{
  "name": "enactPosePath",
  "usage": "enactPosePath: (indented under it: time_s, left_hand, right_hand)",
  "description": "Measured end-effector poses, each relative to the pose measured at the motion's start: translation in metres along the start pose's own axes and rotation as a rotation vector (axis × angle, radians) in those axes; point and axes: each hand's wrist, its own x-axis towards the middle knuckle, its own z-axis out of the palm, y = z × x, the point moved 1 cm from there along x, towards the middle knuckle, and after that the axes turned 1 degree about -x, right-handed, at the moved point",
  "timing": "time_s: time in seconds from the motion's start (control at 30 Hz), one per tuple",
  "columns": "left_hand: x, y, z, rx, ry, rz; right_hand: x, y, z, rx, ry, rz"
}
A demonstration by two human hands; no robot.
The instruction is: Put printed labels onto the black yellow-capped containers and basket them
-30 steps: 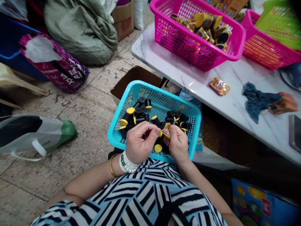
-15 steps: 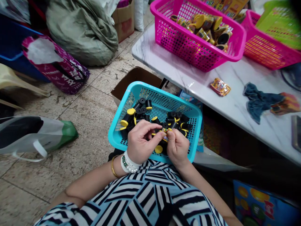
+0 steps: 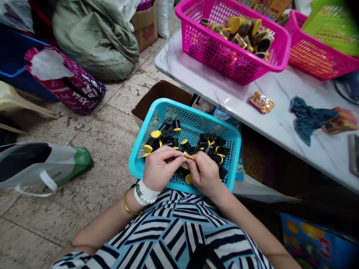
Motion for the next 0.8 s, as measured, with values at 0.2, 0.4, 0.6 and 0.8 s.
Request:
enactPosePath:
  time_s: [0.2,0.4,0.6,0.8]
  left_hand:
    - [0.005,0.001,-0.017,0.166,0.004,0.018]
    - [0.009,0.000,-0.027,-0.103,-0.023,-0.222]
    - [0.004,-0.009,-0.029,-0.319,-0.027,-0.457]
    - [0.007,-0.009,-0.020,-0.514,-0.094,-0.632]
  right_hand:
    - [0.016,0.004,0.001,-0.196,-0.217,-0.157]
    - [0.028,0.003,0.003,-0.005,-0.266,-0.143]
    - [0.043,0.019,-0.002,0.247,-0.307,0.079]
    - [0.068,0.055,0.015,-0.333,-0.568,0.102]
